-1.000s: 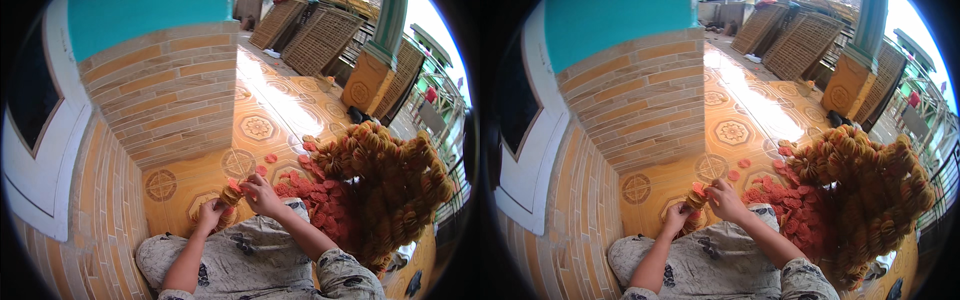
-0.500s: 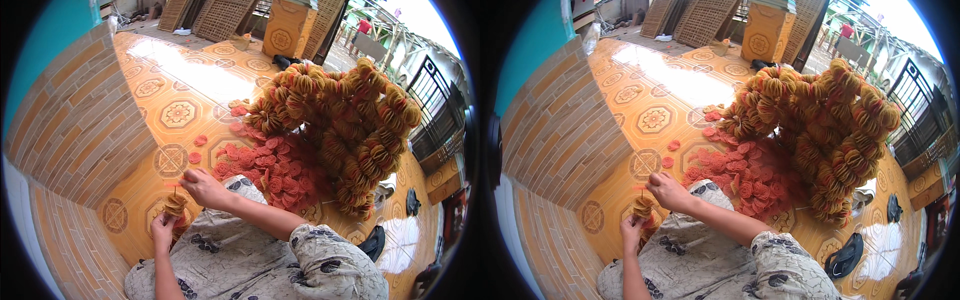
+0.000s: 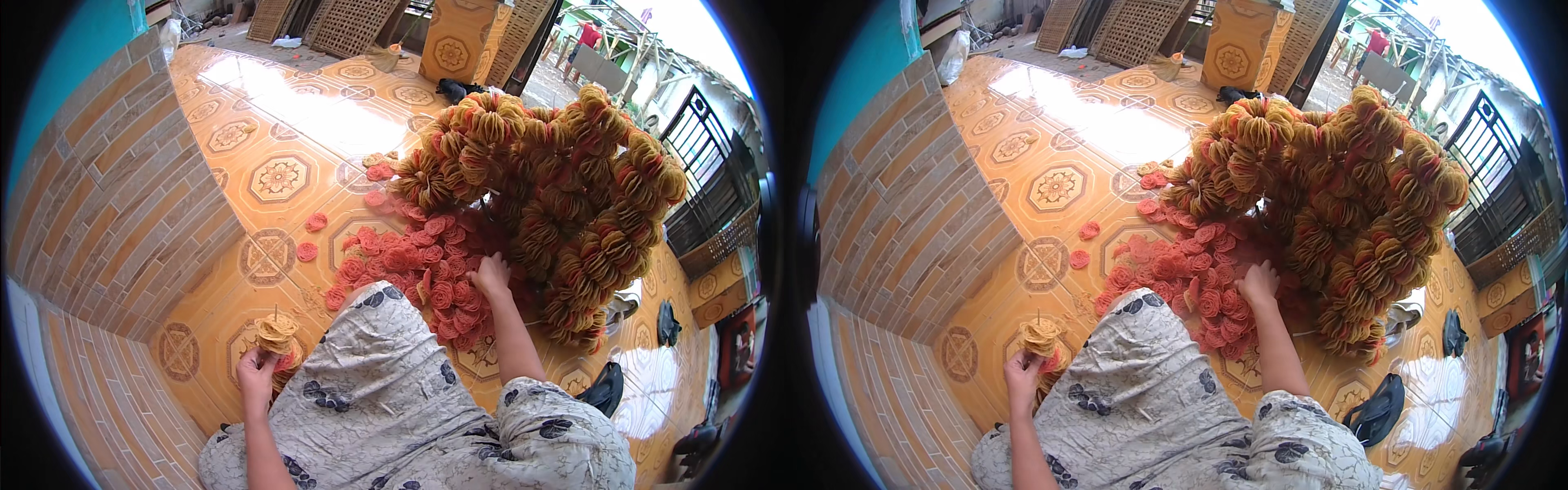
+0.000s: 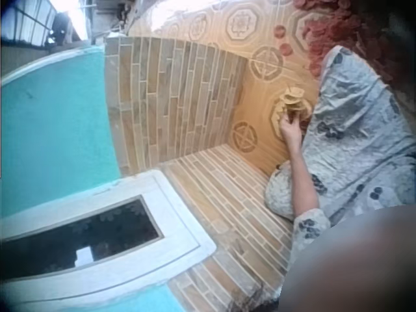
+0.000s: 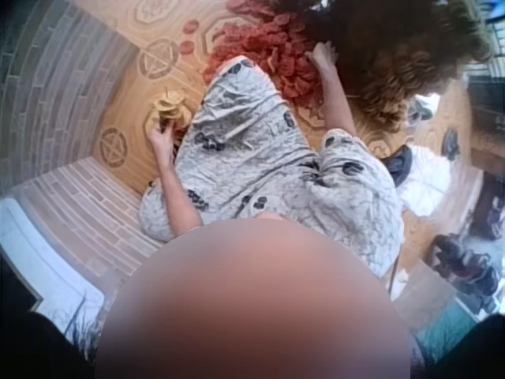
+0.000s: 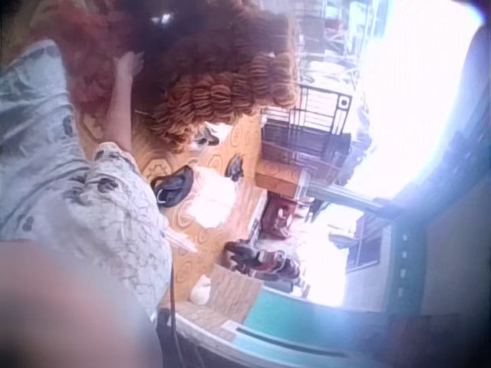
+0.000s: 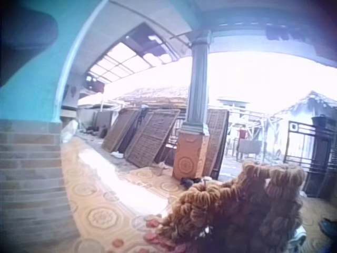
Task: The person sits on a tiled floor and assembles decorative flower-like items by threading red and yellow pieces onto a thin rod, then tying them with a white band. The person repeatedly picks up pieces, threads them, ties the bundle, and places the finished items in a growing pile.
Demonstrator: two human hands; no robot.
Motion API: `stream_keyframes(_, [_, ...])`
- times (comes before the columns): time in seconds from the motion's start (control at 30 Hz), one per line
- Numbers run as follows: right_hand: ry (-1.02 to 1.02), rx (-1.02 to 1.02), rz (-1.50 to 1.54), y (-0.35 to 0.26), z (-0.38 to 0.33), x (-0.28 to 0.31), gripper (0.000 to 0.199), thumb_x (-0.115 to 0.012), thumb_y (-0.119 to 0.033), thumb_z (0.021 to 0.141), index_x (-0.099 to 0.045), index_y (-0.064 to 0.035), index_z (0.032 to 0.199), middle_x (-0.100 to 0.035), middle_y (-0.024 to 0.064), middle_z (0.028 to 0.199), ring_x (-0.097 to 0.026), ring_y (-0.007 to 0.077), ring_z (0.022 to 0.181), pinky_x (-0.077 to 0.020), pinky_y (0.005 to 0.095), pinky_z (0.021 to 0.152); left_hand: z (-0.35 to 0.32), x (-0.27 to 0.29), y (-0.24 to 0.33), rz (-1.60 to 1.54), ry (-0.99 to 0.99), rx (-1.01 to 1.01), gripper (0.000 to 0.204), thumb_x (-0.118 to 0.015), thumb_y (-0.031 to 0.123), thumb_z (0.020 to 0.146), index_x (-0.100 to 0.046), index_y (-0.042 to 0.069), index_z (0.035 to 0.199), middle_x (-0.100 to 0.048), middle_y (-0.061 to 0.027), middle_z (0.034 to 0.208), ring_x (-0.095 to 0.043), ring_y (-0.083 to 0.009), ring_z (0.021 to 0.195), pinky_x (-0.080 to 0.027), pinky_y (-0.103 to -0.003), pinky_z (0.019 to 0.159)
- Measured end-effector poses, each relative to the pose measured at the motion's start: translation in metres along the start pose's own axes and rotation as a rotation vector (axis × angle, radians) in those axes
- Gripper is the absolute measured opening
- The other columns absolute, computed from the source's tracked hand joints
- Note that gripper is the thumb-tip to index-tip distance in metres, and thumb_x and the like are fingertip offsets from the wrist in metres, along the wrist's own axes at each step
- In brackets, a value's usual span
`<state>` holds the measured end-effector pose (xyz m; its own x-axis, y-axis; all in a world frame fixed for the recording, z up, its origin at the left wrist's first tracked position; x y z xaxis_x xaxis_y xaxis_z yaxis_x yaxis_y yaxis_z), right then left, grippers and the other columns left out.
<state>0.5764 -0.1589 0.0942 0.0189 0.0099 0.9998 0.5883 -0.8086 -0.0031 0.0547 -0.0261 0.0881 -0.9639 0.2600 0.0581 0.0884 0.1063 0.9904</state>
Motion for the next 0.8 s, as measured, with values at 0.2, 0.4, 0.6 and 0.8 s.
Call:
stream_keyframes(0.2, [0.065, 0.024, 0.539, 0.014, 0.013, -0.004, 0.039, -0.079, -0.020, 0.076, -0.060, -0.0053, 0.107, -0.068, 0.0138, 0.098, -0.066, 0.0302, 0.098, -0.0505, 0.0457, 0.085, -0.002, 0.000, 0.003, 0.013, -0.018, 0.006, 0.015, -0.071, 0.008, 0.091, -0.068, -0.004, 0.099, -0.070, -0.0031, 0.088, -0.061, -0.0075, 0.079, -0.049, -0.024, 0.075])
stream_keyframes(0.4, [-0.346, 0.133, 1.524, -0.088, -0.013, 0.018, 0.025, -0.066, -0.013, 0.092, -0.064, 0.0012, 0.113, -0.068, 0.0035, 0.094, -0.065, 0.0119, 0.083, -0.0554, 0.0293, 0.071, -0.007, -0.015, 0.007, 0.042, -0.109, 0.038, 0.015, -0.069, 0.009, 0.091, -0.068, -0.005, 0.098, -0.071, -0.0040, 0.089, -0.062, -0.0082, 0.079, -0.050, -0.024, 0.075])
stream_keyframes(0.6, [-0.688, 0.505, 1.569, -0.219, -0.119, 0.037, 0.026, -0.062, -0.012, 0.096, -0.063, 0.0070, 0.113, -0.070, 0.0077, 0.097, -0.066, 0.0111, 0.087, -0.0560, 0.0269, 0.074, -0.017, -0.028, 0.011, 0.003, -0.203, 0.090, 0.017, -0.069, 0.007, 0.090, -0.069, -0.005, 0.102, -0.071, -0.0050, 0.093, -0.064, -0.0093, 0.083, -0.052, -0.025, 0.078])
stream_keyframes(0.8, [-0.592, 0.603, 1.404, -0.252, -0.155, 0.052, 0.023, -0.062, -0.011, 0.096, -0.065, 0.0049, 0.113, -0.072, 0.0099, 0.093, -0.069, 0.0130, 0.086, -0.0544, 0.0257, 0.075, -0.017, -0.030, 0.009, -0.109, -0.197, 0.119, 0.016, -0.069, 0.006, 0.091, -0.069, -0.006, 0.101, -0.072, -0.0051, 0.091, -0.065, -0.0088, 0.081, -0.053, -0.024, 0.075])
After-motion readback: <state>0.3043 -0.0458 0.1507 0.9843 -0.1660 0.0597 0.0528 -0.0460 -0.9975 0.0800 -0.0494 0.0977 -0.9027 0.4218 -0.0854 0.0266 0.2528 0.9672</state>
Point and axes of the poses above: each hand's wrist, its own z-axis towards the middle knuckle, its own x-axis out of the back of the hand, y = z × x, the point moved 5 cm from there along z, towards the middle knuckle
